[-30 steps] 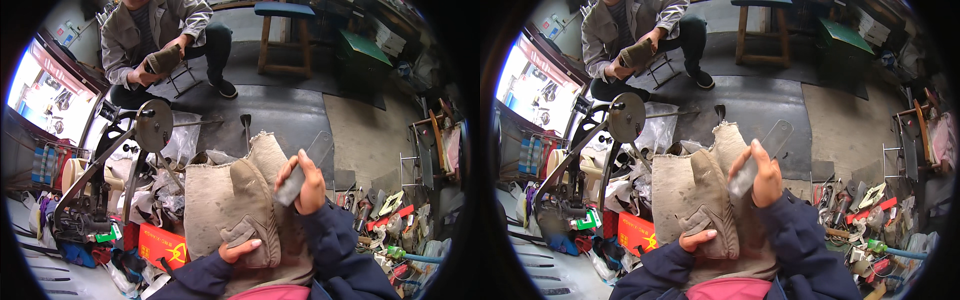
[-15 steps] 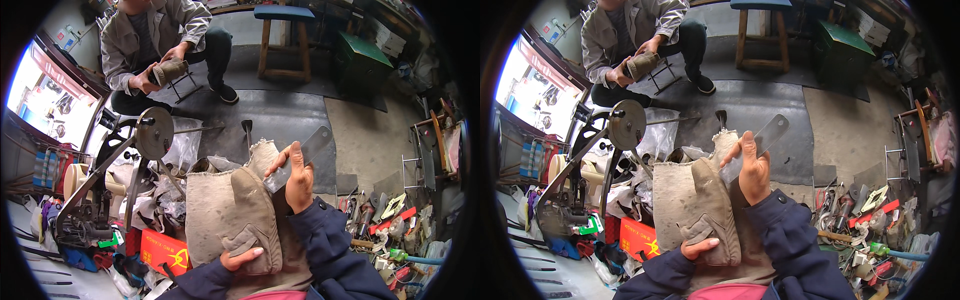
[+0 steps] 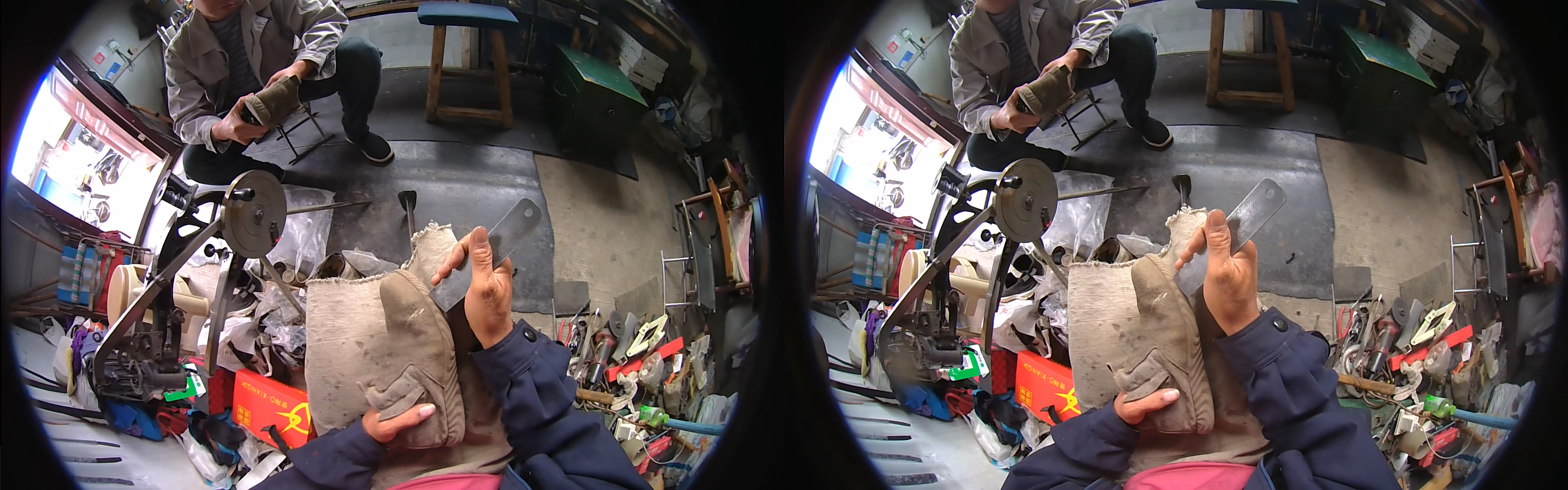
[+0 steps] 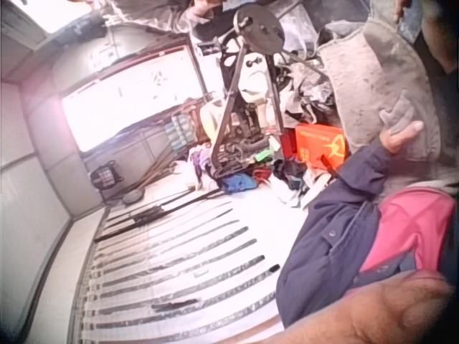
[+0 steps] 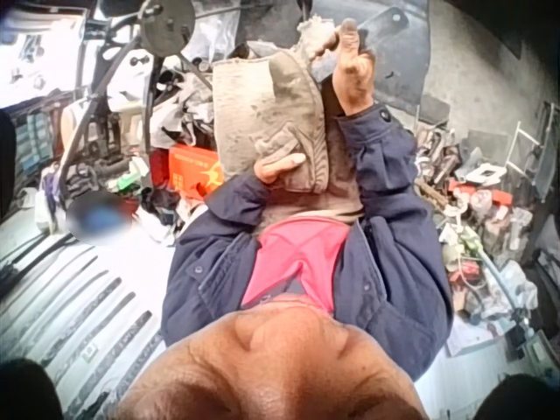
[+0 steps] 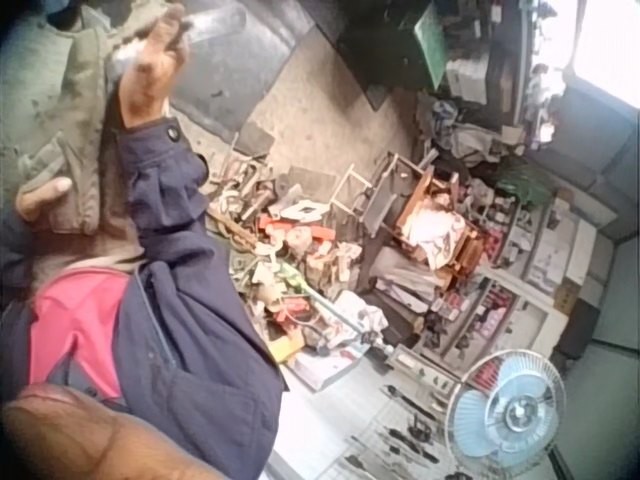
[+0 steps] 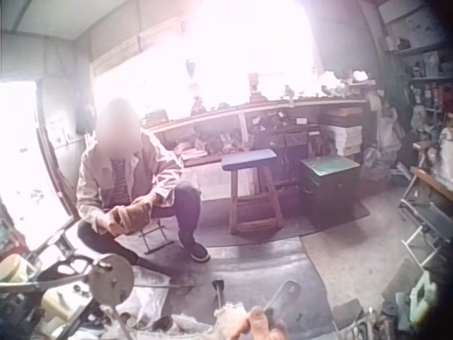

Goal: The person sits on the floor in a cluttered workshop and uses a knife-like tool to scrape and trim the upper of a brown shoe. They repeatedly reposition the shoe, scrape different areas, and inspect the surface while another person works nearby.

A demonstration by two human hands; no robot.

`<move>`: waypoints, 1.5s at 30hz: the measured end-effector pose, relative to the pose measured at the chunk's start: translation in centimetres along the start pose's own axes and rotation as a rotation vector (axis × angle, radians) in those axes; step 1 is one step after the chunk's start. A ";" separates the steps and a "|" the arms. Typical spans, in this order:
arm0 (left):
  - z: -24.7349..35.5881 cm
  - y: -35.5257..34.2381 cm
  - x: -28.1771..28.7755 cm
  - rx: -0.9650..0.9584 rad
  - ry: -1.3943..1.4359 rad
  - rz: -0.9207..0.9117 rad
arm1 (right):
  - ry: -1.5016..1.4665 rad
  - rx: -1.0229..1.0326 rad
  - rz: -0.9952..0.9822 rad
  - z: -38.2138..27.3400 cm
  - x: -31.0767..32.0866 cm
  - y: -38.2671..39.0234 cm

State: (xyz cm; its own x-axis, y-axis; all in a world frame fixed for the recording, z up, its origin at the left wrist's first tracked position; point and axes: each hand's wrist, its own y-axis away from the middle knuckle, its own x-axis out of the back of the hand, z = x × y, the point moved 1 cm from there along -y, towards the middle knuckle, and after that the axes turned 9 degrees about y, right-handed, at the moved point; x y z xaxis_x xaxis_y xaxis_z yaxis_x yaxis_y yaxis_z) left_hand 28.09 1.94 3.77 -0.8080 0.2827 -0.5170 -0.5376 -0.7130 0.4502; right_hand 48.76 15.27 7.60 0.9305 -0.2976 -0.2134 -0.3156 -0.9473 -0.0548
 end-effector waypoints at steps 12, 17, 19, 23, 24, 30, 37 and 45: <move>0.2 0.0 -0.4 -0.002 0.014 -0.003 | 0.059 0.046 0.000 0.0 -0.4 -0.2; 0.3 0.0 -0.4 -0.059 -0.101 0.015 | 0.035 0.059 -0.010 -0.1 -0.4 -0.4; 0.2 0.0 -0.4 0.020 -0.018 -0.009 | 0.030 0.038 0.007 -0.1 -0.3 -0.3; 0.3 -0.1 -0.3 0.012 -0.046 -0.027 | 0.036 0.042 0.015 -0.1 -0.3 -0.3; 0.3 0.0 -0.3 0.014 -0.067 -0.023 | 0.033 0.041 0.010 -0.1 -0.3 -0.3; 0.3 -0.1 -0.4 -0.004 -0.148 0.010 | 0.051 0.025 0.015 -0.2 -0.4 -0.3; 0.0 0.0 -0.3 -0.015 -0.155 0.012 | 0.078 0.071 -0.030 0.0 -0.1 -0.7; 0.5 -0.1 -0.8 0.012 -0.016 -0.005 | 0.107 0.078 -0.068 0.3 0.1 -0.7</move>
State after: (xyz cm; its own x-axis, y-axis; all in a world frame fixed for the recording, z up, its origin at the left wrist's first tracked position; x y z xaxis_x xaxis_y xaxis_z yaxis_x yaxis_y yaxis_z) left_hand 28.64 2.07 4.52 -0.8090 0.2961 -0.5078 -0.5441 -0.7040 0.4564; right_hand 49.03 15.91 7.30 0.9633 -0.2482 -0.1022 -0.2611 -0.9547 -0.1425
